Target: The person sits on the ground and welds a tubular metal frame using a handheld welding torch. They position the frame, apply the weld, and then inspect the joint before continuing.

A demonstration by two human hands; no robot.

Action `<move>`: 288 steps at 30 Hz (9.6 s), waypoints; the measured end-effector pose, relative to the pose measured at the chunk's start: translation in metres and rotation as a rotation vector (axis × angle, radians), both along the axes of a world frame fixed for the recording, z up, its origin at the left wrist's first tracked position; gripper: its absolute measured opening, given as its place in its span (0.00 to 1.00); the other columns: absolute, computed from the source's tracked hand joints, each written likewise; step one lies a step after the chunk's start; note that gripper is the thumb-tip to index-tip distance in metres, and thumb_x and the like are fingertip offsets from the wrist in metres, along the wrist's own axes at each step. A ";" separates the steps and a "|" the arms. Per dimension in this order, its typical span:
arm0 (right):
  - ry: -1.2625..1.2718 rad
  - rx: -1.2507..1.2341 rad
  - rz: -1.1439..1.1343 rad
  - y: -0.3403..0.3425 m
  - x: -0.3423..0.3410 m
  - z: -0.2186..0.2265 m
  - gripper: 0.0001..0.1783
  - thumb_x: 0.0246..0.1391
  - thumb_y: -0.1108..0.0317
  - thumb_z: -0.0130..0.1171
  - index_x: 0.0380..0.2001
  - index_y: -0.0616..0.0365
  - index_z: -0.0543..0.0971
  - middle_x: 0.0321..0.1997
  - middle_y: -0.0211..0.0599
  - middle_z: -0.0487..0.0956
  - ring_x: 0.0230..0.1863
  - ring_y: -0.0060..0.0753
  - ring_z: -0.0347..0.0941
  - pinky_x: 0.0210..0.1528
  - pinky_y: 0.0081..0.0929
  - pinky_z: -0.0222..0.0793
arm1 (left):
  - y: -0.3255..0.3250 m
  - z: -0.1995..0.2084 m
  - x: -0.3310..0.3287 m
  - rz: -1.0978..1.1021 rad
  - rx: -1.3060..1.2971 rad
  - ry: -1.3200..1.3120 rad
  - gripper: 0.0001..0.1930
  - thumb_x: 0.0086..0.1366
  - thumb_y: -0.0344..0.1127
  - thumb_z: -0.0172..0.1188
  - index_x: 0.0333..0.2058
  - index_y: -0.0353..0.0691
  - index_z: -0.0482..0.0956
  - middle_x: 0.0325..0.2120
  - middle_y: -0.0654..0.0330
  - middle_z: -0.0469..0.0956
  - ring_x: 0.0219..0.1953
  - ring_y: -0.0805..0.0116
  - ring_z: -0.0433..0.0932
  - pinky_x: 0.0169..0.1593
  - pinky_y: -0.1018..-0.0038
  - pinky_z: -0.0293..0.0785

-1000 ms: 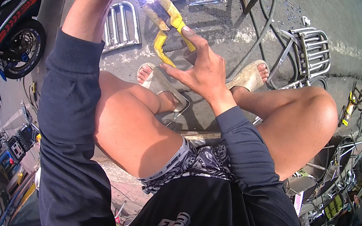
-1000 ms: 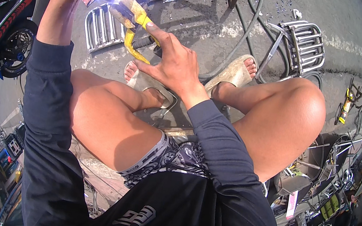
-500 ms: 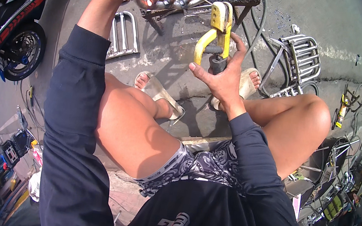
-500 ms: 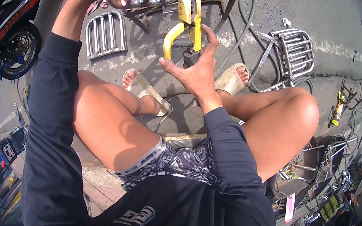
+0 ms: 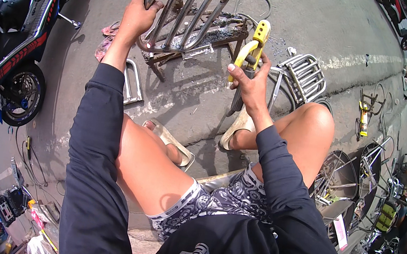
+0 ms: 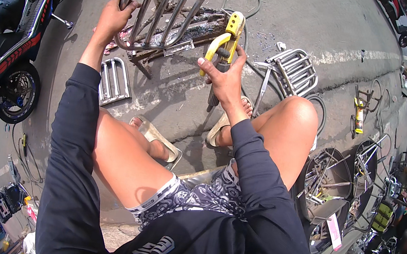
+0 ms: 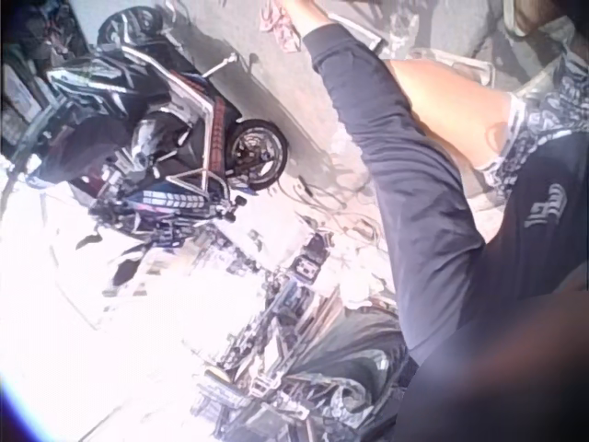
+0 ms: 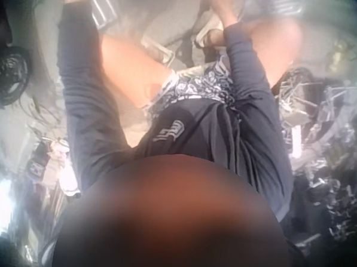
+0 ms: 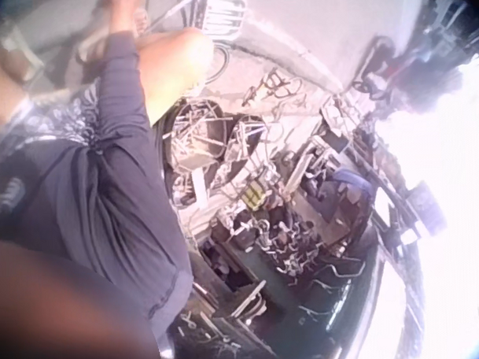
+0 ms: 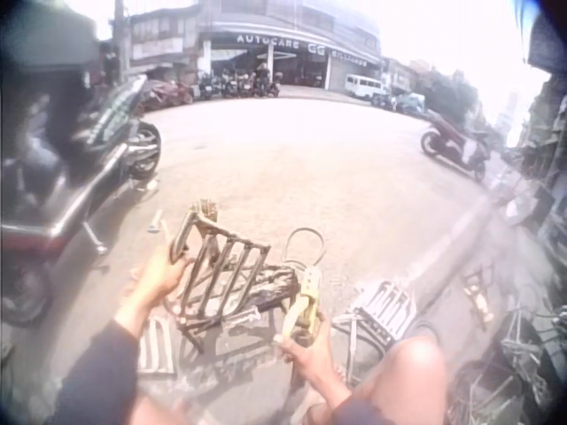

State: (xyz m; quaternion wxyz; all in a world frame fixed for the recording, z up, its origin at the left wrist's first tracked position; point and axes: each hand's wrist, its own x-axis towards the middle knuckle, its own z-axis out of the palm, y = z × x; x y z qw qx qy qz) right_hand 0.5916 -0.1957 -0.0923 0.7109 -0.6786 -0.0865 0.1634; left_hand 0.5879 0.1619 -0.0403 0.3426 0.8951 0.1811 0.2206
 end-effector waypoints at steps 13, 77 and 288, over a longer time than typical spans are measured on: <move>-0.424 -0.502 0.053 -0.007 0.140 0.117 0.70 0.40 0.42 0.83 0.71 0.68 0.50 0.59 0.57 0.77 0.51 0.41 0.81 0.57 0.35 0.77 | 0.032 -0.027 0.017 0.332 0.155 0.125 0.29 0.67 0.38 0.63 0.63 0.30 0.72 0.53 0.33 0.80 0.58 0.36 0.78 0.64 0.53 0.72; 0.177 0.311 -0.047 -0.022 0.081 0.112 0.35 0.57 0.68 0.71 0.57 0.63 0.58 0.39 0.35 0.77 0.43 0.25 0.75 0.49 0.29 0.72 | -0.022 -0.019 0.094 0.575 0.026 -0.137 0.17 0.65 0.48 0.68 0.46 0.46 0.89 0.38 0.51 0.88 0.44 0.48 0.87 0.50 0.56 0.80; 0.049 0.292 -0.186 -0.057 0.096 0.051 0.47 0.55 0.49 0.77 0.63 0.68 0.62 0.42 0.36 0.73 0.37 0.24 0.74 0.36 0.24 0.76 | -0.101 -0.071 0.137 0.386 0.190 0.693 0.44 0.52 0.75 0.65 0.51 0.37 0.87 0.50 0.48 0.86 0.55 0.52 0.84 0.54 0.59 0.78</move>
